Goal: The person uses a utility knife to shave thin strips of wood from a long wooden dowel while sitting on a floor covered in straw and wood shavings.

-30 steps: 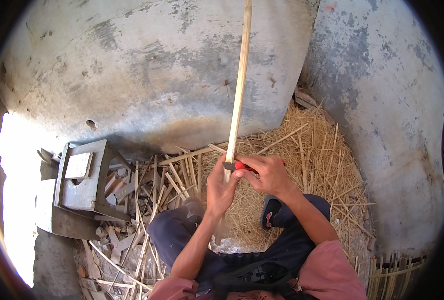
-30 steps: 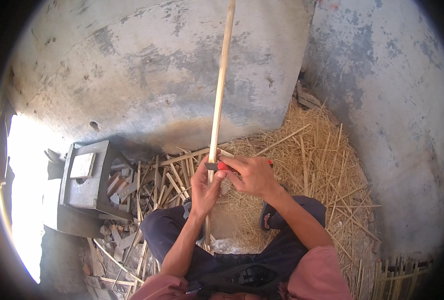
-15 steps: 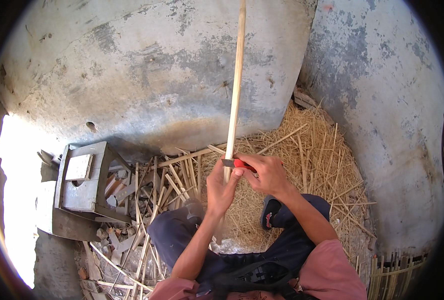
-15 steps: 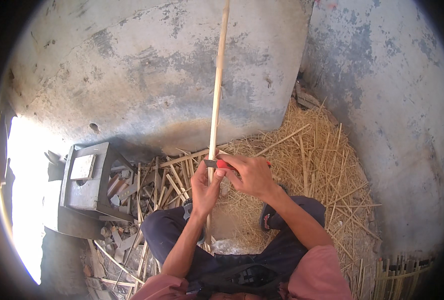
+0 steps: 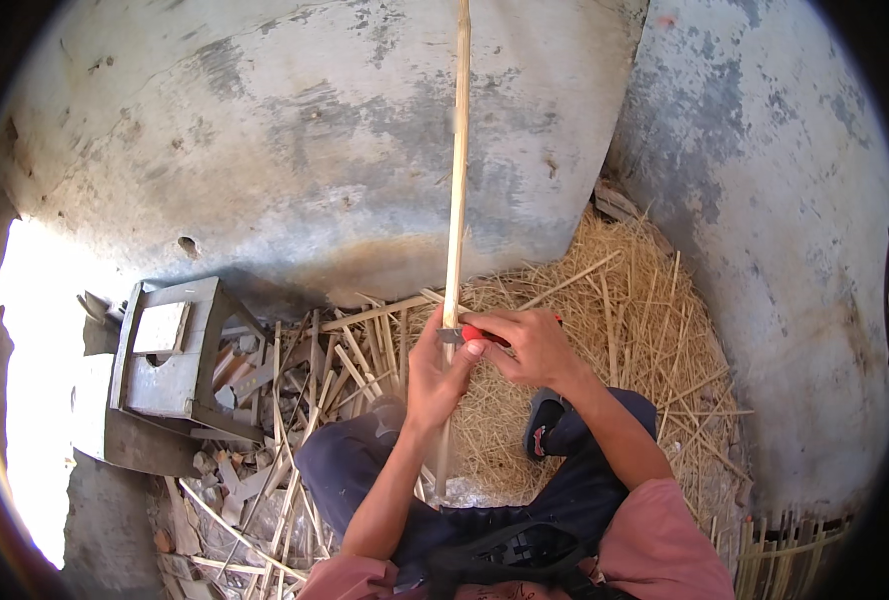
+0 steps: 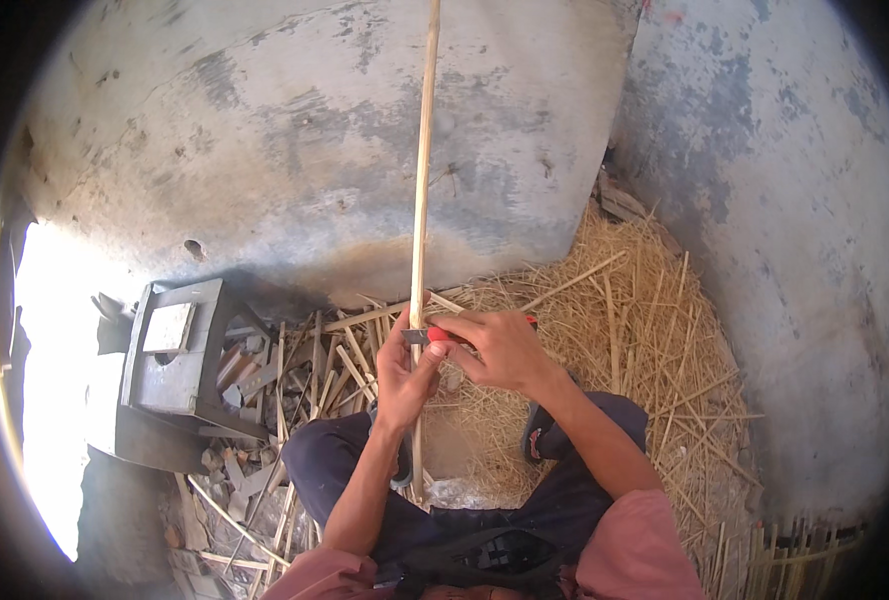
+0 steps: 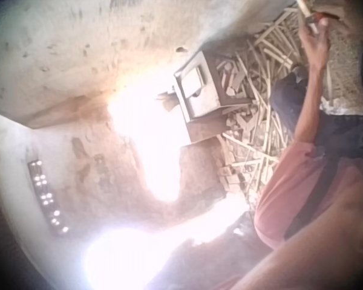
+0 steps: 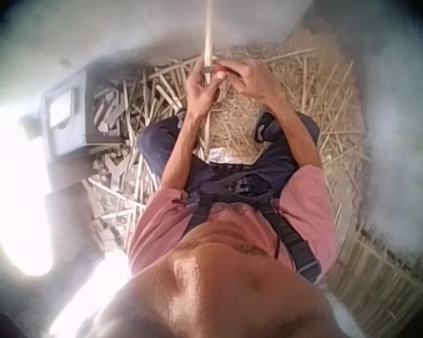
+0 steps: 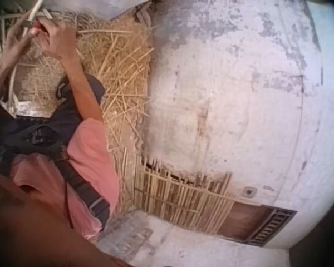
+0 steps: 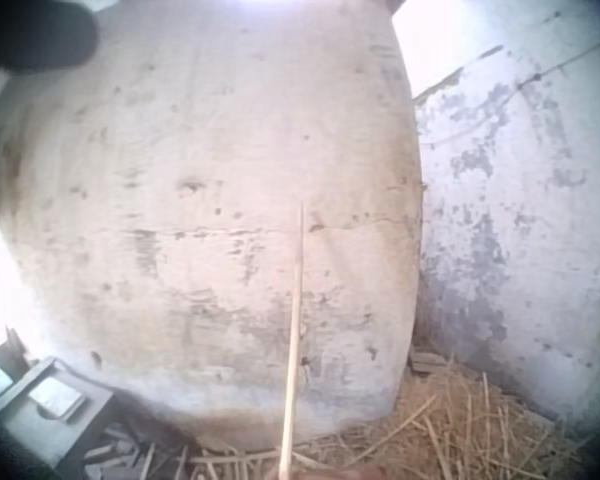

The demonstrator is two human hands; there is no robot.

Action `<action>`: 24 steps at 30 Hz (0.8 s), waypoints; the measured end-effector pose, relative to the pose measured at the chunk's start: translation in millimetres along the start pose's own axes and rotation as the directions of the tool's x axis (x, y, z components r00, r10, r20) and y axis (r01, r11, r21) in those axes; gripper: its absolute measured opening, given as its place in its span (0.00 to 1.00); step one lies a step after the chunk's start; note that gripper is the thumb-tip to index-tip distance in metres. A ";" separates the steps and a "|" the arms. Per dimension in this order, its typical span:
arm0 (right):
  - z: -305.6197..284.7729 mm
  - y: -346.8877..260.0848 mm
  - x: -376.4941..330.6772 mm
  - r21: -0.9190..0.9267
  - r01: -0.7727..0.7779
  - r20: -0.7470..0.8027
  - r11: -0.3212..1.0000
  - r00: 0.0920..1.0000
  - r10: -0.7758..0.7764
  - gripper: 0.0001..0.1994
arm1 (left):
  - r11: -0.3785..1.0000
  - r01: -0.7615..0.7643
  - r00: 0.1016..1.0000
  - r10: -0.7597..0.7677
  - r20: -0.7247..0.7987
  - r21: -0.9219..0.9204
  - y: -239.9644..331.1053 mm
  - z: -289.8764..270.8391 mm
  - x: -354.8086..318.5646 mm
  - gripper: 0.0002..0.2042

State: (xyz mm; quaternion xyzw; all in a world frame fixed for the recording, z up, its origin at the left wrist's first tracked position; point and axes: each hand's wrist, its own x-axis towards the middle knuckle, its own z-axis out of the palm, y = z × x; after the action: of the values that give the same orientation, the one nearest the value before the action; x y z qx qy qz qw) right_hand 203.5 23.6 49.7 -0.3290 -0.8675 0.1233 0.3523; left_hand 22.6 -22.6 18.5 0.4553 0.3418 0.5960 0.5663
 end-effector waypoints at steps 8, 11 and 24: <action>7.4 -10.6 12.5 -0.047 0.038 -0.028 0.998 0.999 -0.040 0.20 | 0.999 -0.036 0.999 0.035 -0.039 -0.008 6.2 -6.6 -0.1 0.35; 8.5 -13.6 16.4 -0.046 0.028 -0.018 0.999 0.999 -0.029 0.20 | 0.999 -0.034 0.998 0.034 -0.053 0.000 8.0 -7.2 1.1 0.34; 14.4 -20.8 28.6 -0.033 -0.022 -0.017 0.999 1.000 0.022 0.18 | 0.991 -0.084 0.980 0.101 -0.173 0.102 -10.2 -18.1 5.3 0.27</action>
State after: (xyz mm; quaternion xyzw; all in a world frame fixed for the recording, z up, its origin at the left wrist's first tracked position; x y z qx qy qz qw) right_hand 168.2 27.0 63.7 -0.3454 -0.8628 0.1100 0.3525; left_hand 9.8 -14.1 3.5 0.4420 0.3973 0.6431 0.4830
